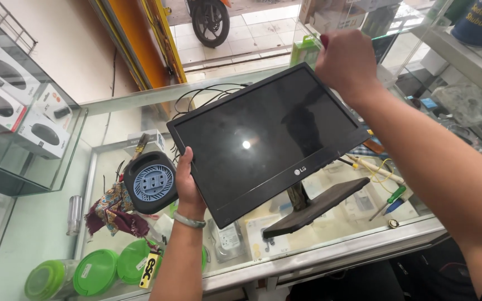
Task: Cleaning a computer monitor with a brush and then removing screws from the back panel using a screwdriver
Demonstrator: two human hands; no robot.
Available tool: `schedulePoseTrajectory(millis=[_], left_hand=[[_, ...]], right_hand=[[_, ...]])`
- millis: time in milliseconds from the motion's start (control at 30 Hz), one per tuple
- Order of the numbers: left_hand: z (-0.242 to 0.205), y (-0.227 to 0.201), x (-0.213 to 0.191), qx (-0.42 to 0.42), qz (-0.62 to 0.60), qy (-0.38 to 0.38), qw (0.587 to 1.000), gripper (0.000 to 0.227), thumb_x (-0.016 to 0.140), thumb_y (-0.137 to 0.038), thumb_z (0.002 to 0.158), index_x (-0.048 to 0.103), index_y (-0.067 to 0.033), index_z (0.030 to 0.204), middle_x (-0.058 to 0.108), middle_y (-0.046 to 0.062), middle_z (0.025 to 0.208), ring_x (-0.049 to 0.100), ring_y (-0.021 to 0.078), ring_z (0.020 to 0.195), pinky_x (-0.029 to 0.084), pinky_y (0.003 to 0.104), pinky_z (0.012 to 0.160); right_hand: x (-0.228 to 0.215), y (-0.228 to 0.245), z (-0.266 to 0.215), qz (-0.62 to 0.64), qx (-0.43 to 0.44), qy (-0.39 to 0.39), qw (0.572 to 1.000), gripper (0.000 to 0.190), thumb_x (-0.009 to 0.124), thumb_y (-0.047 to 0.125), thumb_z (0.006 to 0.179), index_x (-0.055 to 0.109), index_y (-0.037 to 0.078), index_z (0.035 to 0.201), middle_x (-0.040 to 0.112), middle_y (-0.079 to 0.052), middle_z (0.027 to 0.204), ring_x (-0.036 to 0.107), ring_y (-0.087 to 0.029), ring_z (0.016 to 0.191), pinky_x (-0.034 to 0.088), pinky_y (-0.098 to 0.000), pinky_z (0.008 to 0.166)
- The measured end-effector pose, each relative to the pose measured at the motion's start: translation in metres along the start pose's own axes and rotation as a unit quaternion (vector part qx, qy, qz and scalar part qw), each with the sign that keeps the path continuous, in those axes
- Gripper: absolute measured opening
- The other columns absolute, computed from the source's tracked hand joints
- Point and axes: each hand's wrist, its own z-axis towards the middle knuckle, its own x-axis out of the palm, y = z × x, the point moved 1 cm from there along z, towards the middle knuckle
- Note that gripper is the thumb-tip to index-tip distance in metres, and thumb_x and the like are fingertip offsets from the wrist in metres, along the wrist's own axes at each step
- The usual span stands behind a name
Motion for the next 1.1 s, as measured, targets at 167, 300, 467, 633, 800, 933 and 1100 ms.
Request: schedulePoseTrajectory(millis=[167, 300, 467, 633, 800, 933, 1100], left_hand=[[-0.009, -0.004, 0.020, -0.035, -0.024, 0.023, 0.999, 0.047, 0.056, -0.044, 0.101, 0.065, -0.0086, 0.131, 0.071, 0.016, 0.123, 0.070, 0.0318, 0.110, 0.057, 0.045, 0.096], [-0.005, 0.003, 0.016, 0.003, -0.022, 0.008, 1.000, 0.048, 0.053, -0.043, 0.103, 0.064, -0.0117, 0.137, 0.069, 0.017, 0.132, 0.068, 0.0320, 0.118, 0.055, 0.051, 0.105], [0.001, -0.004, 0.016, 0.034, -0.001, 0.022, 0.999, 0.054, 0.049, -0.048, 0.104, 0.061, -0.0093, 0.140, 0.066, 0.019, 0.135, 0.065, 0.0340, 0.123, 0.052, 0.054, 0.109], [0.000, 0.001, 0.008, 0.053, -0.004, 0.032, 0.998, 0.056, 0.051, -0.047, 0.104, 0.057, -0.0070, 0.143, 0.062, 0.022, 0.140, 0.061, 0.0370, 0.129, 0.046, 0.058, 0.115], [0.004, -0.001, 0.004, 0.048, -0.005, 0.017, 0.999, 0.046, 0.052, -0.039, 0.106, 0.063, -0.0069, 0.136, 0.070, 0.022, 0.128, 0.069, 0.0350, 0.115, 0.056, 0.052, 0.104], [0.014, 0.004, -0.010, 0.054, 0.002, -0.001, 0.999, 0.047, 0.054, -0.038, 0.104, 0.061, -0.0063, 0.139, 0.069, 0.023, 0.126, 0.070, 0.0358, 0.113, 0.056, 0.053, 0.102], [0.001, -0.004, 0.011, 0.048, 0.002, -0.002, 0.999, 0.044, 0.055, -0.035, 0.104, 0.062, -0.0080, 0.137, 0.070, 0.023, 0.124, 0.071, 0.0344, 0.110, 0.058, 0.051, 0.099]], right_hand=[[-0.023, 0.076, -0.022, 0.101, -0.057, 0.069, 0.991, 0.022, 0.060, 0.017, 0.091, 0.076, 0.004, 0.087, 0.071, -0.024, 0.073, 0.070, -0.048, 0.068, 0.056, -0.0581, 0.059], [-0.036, 0.167, -0.040, 0.207, -0.102, 0.060, 0.971, 0.015, 0.062, 0.018, 0.081, 0.074, 0.008, 0.080, 0.070, -0.018, 0.069, 0.072, -0.046, 0.069, 0.058, -0.0552, 0.061], [-0.071, 0.251, -0.038, 0.482, -0.059, 0.125, 0.865, 0.018, 0.065, 0.025, 0.080, 0.070, 0.010, 0.071, 0.067, -0.011, 0.058, 0.071, -0.037, 0.059, 0.057, -0.0453, 0.055], [-0.046, 0.240, -0.028, 0.527, 0.016, 0.205, 0.825, 0.024, 0.071, 0.029, 0.080, 0.070, 0.008, 0.069, 0.065, -0.012, 0.052, 0.073, -0.030, 0.054, 0.055, -0.0420, 0.053], [-0.037, 0.148, -0.016, 0.497, 0.059, 0.223, 0.836, 0.021, 0.070, 0.023, 0.084, 0.069, 0.011, 0.066, 0.064, -0.010, 0.055, 0.068, -0.021, 0.047, 0.051, -0.0323, 0.049], [-0.042, 0.066, -0.017, 0.438, 0.095, 0.198, 0.872, 0.025, 0.072, 0.031, 0.085, 0.073, 0.013, 0.068, 0.067, -0.009, 0.059, 0.070, -0.022, 0.054, 0.051, -0.0311, 0.059], [-0.040, -0.014, -0.029, -0.030, 0.030, 0.056, 0.997, 0.034, 0.064, 0.040, 0.100, 0.069, 0.013, 0.080, 0.065, -0.012, 0.065, 0.071, -0.040, 0.066, 0.058, -0.0474, 0.069]])
